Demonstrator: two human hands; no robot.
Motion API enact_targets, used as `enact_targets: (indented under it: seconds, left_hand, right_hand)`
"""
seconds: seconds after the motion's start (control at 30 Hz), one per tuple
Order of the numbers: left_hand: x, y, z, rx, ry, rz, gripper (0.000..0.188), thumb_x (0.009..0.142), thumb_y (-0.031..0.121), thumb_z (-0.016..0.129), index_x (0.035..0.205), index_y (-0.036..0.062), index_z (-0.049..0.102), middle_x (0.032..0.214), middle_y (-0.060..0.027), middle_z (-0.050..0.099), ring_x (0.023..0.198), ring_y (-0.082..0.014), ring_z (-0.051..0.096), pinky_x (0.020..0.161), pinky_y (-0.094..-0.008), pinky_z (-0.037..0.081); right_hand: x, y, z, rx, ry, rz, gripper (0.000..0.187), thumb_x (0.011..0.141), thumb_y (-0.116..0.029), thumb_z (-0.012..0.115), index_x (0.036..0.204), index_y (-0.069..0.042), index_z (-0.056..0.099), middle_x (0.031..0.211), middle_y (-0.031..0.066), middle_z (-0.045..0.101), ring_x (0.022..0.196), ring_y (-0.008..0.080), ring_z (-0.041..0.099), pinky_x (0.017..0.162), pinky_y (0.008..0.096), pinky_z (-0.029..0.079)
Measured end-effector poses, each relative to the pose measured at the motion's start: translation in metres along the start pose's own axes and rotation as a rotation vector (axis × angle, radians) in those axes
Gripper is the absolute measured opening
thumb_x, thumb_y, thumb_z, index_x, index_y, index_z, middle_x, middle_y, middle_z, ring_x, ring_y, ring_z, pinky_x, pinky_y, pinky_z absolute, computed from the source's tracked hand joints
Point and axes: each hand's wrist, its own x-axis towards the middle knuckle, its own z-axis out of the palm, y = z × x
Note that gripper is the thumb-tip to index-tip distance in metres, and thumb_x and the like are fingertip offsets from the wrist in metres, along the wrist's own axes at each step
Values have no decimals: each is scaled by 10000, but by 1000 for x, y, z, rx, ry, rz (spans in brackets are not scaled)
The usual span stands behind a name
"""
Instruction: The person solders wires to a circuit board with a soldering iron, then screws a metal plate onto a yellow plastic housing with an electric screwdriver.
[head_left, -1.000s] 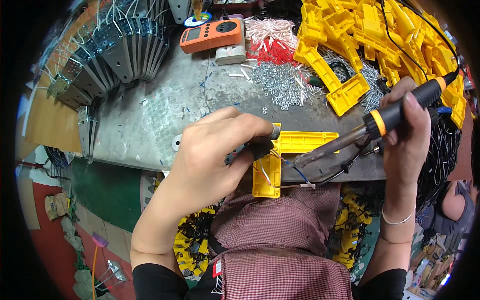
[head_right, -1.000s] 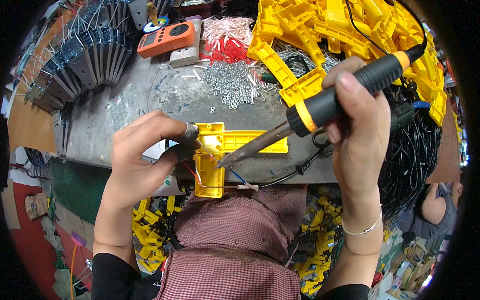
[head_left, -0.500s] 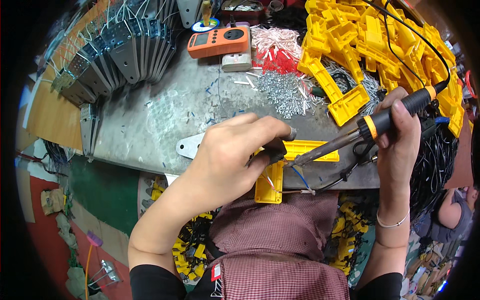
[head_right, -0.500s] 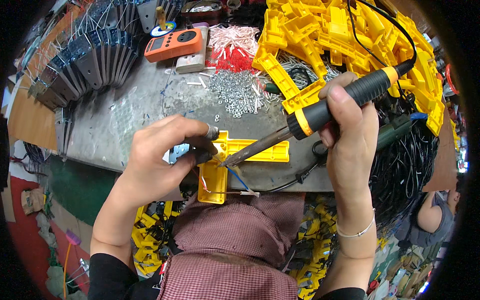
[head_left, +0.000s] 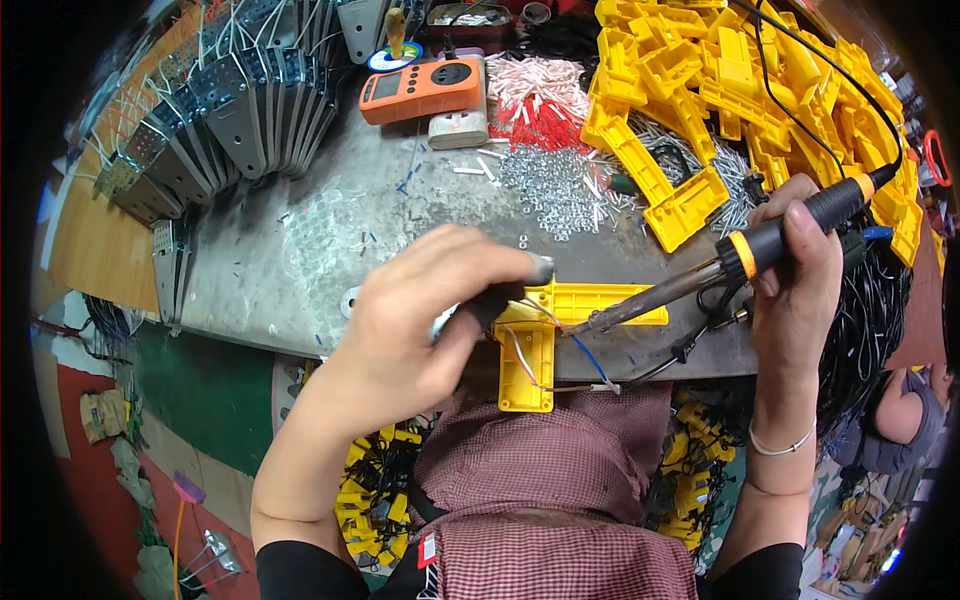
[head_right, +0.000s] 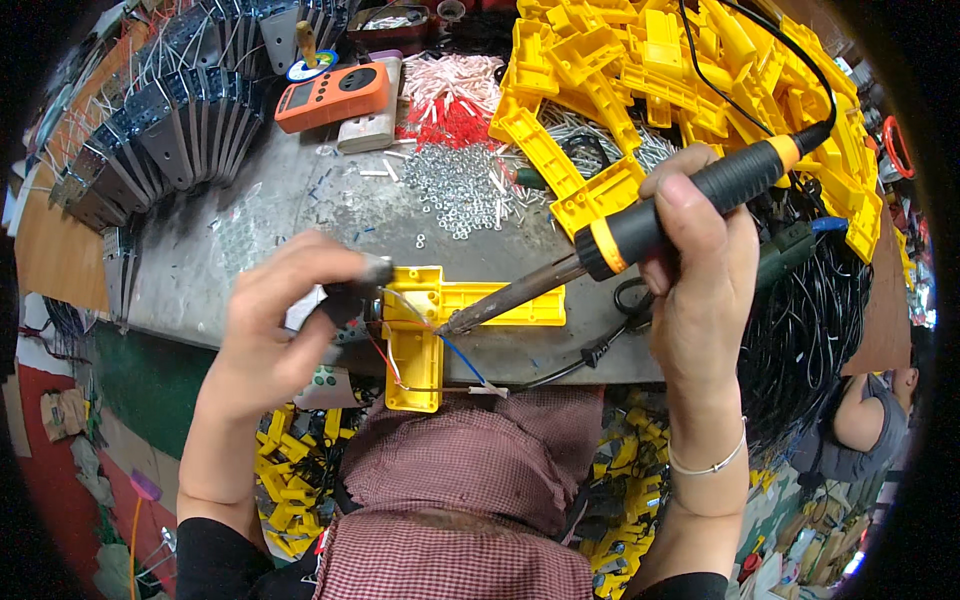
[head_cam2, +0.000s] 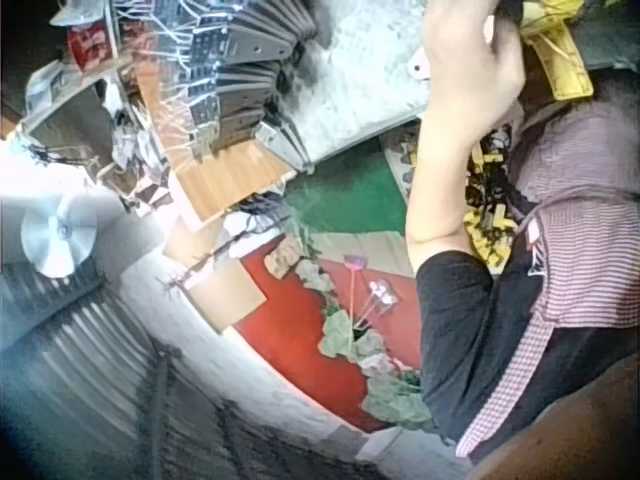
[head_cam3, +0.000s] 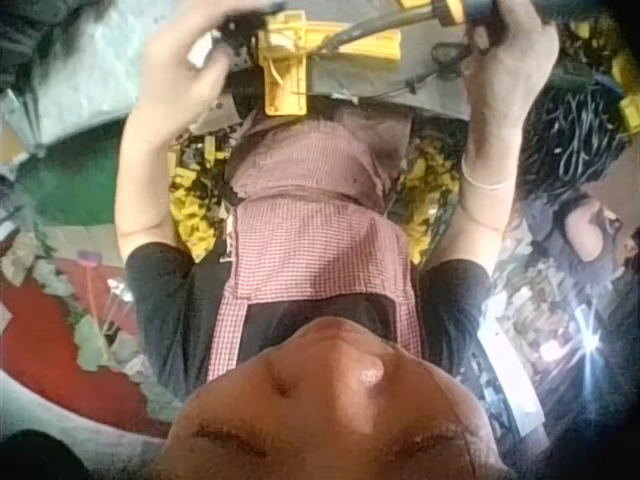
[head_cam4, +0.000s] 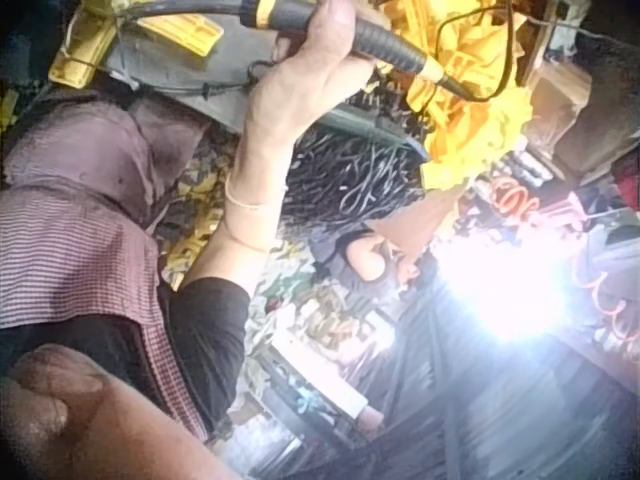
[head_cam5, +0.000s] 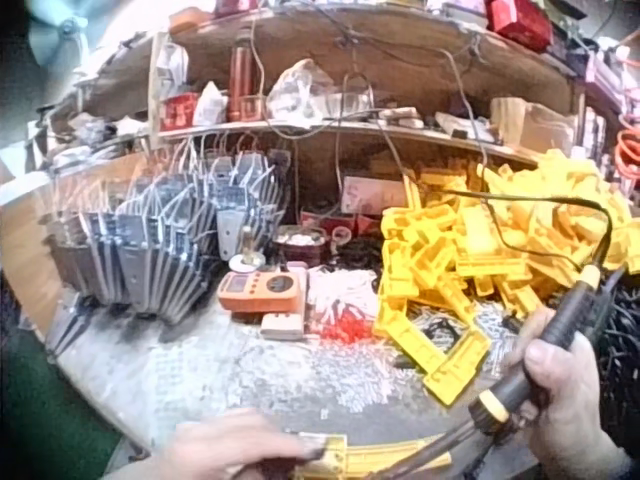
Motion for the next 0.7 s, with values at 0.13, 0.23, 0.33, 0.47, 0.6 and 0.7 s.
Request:
enact_targets:
  seconds: [0.13,0.23,0.33,0.47,0.6,0.7]
  left_hand:
    - [-12,6,-3,-66,50,-59,439,606,-176,464,987,-26,622,852,-124,658,774,-219,631,690,-322,487]
    - [-20,9,-1,-181,-23,-94,451,602,-184,486,1020,-53,594,873,-130,652,806,-225,684,764,-312,526]
    - [-21,9,3,-198,-27,-89,474,605,-182,496,1054,-53,572,927,-135,645,851,-232,694,798,-330,538]
    - [-21,8,8,-118,-53,-57,491,606,-187,503,1074,-46,556,982,-140,623,883,-242,700,811,-337,543]
    - [-19,7,8,-119,-73,-78,482,616,-193,510,1065,-25,558,997,-135,603,869,-244,708,765,-321,548]
    - [-19,7,9,-137,-70,-102,475,618,-193,519,1057,-17,562,998,-134,600,851,-240,711,739,-314,548]
  right_hand:
    - [-5,0,-14,91,-56,-52,273,869,-313,578,854,-44,534,682,-11,474,471,17,306,422,181,223]
    - [-12,0,-11,96,-39,-40,278,863,-317,576,843,-44,526,680,-8,478,472,18,316,421,179,228]
    - [-21,-4,-1,73,-79,-26,282,857,-321,574,848,-43,525,682,-3,496,473,22,330,425,177,234]
    - [-24,-2,7,145,-88,12,268,917,-290,551,874,-42,458,643,9,416,465,36,306,451,170,276]
    - [-22,5,3,142,-112,9,279,886,-309,574,873,-43,490,661,14,481,470,31,324,441,171,258]
    - [-22,6,3,128,-121,2,295,859,-331,593,873,-45,524,678,14,532,474,23,339,431,173,240]
